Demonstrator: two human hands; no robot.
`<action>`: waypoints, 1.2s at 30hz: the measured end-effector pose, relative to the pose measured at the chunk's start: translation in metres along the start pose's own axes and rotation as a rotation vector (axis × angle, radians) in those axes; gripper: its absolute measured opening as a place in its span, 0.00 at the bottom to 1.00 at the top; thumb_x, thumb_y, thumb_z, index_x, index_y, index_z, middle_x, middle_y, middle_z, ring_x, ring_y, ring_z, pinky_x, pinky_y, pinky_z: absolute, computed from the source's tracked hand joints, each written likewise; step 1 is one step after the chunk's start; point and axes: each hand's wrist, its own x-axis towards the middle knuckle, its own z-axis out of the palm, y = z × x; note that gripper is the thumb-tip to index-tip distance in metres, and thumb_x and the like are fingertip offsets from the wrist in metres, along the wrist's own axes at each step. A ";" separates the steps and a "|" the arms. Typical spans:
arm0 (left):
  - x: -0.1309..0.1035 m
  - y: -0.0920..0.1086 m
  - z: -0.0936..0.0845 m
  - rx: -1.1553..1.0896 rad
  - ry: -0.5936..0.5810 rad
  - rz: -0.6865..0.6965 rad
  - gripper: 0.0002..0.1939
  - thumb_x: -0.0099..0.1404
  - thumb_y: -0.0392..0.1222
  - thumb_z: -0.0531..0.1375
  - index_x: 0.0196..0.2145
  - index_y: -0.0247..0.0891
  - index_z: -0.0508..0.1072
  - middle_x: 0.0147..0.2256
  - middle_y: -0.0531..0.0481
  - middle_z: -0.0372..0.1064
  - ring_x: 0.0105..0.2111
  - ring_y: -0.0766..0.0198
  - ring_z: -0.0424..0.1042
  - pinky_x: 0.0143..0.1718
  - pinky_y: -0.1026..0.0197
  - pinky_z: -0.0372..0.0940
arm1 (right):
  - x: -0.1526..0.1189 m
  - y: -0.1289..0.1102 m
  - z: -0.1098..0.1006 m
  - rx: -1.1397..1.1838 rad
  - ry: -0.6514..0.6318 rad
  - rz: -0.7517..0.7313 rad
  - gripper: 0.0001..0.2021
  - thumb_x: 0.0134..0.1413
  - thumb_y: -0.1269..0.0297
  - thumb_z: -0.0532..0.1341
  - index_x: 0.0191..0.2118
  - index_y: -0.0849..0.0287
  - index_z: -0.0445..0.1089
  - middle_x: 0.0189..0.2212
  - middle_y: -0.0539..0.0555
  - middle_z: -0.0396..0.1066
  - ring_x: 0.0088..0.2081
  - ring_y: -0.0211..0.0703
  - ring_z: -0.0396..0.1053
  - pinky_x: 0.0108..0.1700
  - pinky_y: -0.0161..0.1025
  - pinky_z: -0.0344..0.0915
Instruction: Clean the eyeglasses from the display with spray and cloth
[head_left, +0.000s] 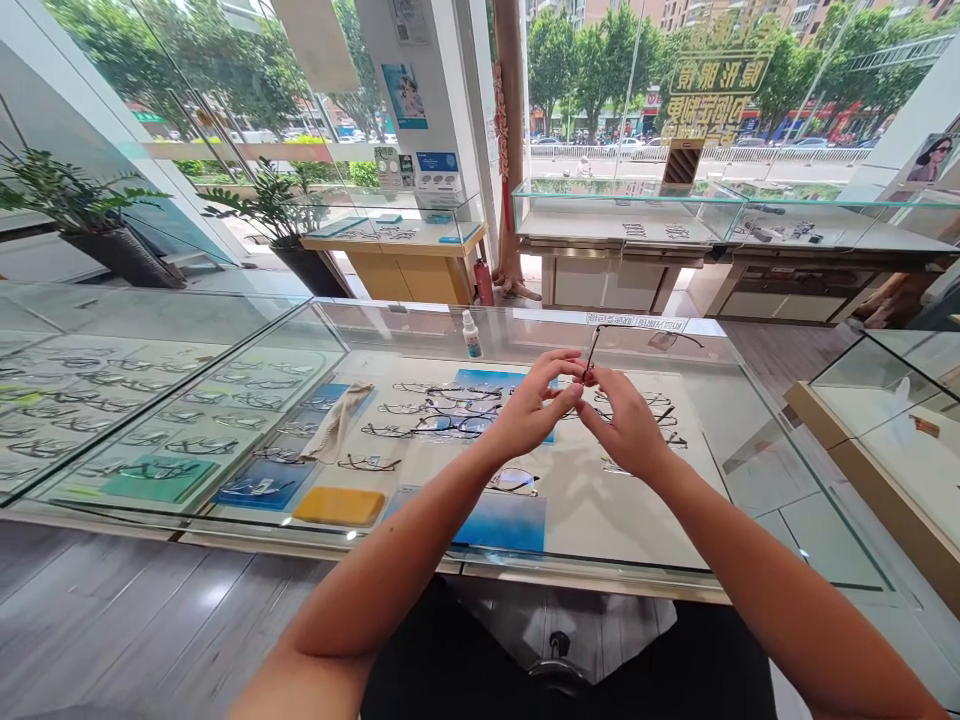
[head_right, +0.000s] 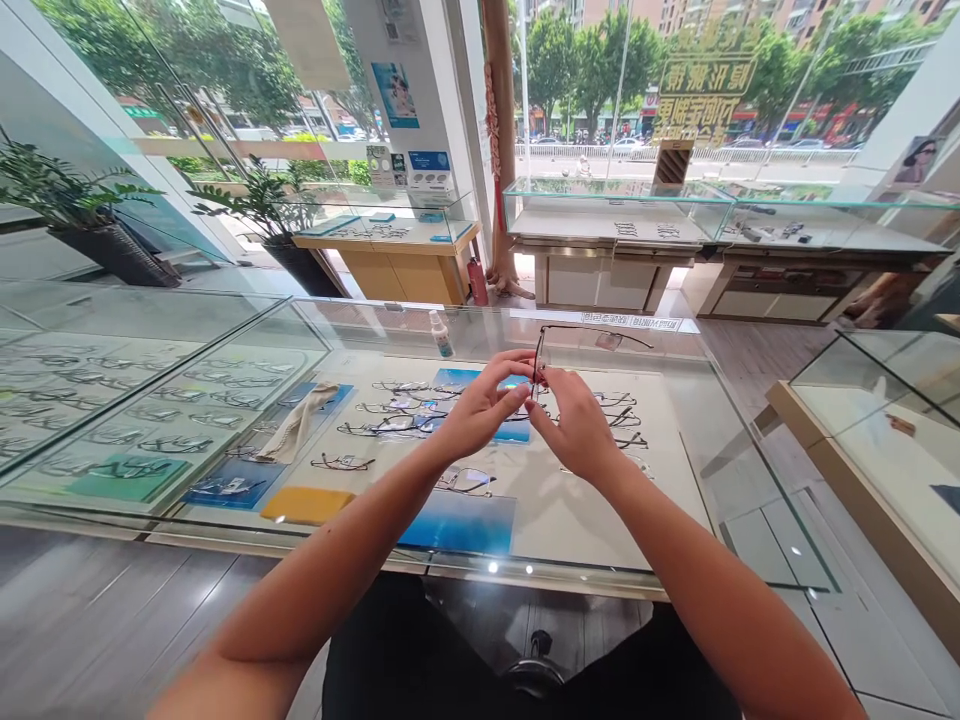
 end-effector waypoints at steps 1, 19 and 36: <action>0.001 0.000 -0.005 0.056 0.004 0.006 0.20 0.79 0.60 0.61 0.55 0.44 0.78 0.70 0.35 0.64 0.73 0.43 0.63 0.59 0.47 0.75 | 0.000 0.001 -0.001 0.000 -0.002 0.011 0.16 0.75 0.57 0.60 0.62 0.55 0.71 0.53 0.62 0.79 0.54 0.59 0.75 0.58 0.58 0.72; 0.041 -0.063 -0.140 1.033 0.016 -0.719 0.46 0.75 0.76 0.49 0.80 0.50 0.61 0.84 0.36 0.38 0.82 0.25 0.35 0.74 0.21 0.45 | 0.005 0.012 -0.007 -0.037 0.011 0.083 0.24 0.76 0.55 0.55 0.69 0.55 0.70 0.50 0.61 0.78 0.53 0.60 0.74 0.62 0.62 0.71; 0.028 -0.038 -0.113 0.594 0.490 -0.106 0.21 0.77 0.44 0.56 0.64 0.47 0.74 0.55 0.40 0.65 0.48 0.54 0.73 0.50 0.49 0.77 | 0.006 0.008 -0.014 0.004 0.023 0.121 0.22 0.74 0.56 0.56 0.65 0.55 0.72 0.51 0.61 0.78 0.52 0.57 0.75 0.62 0.60 0.70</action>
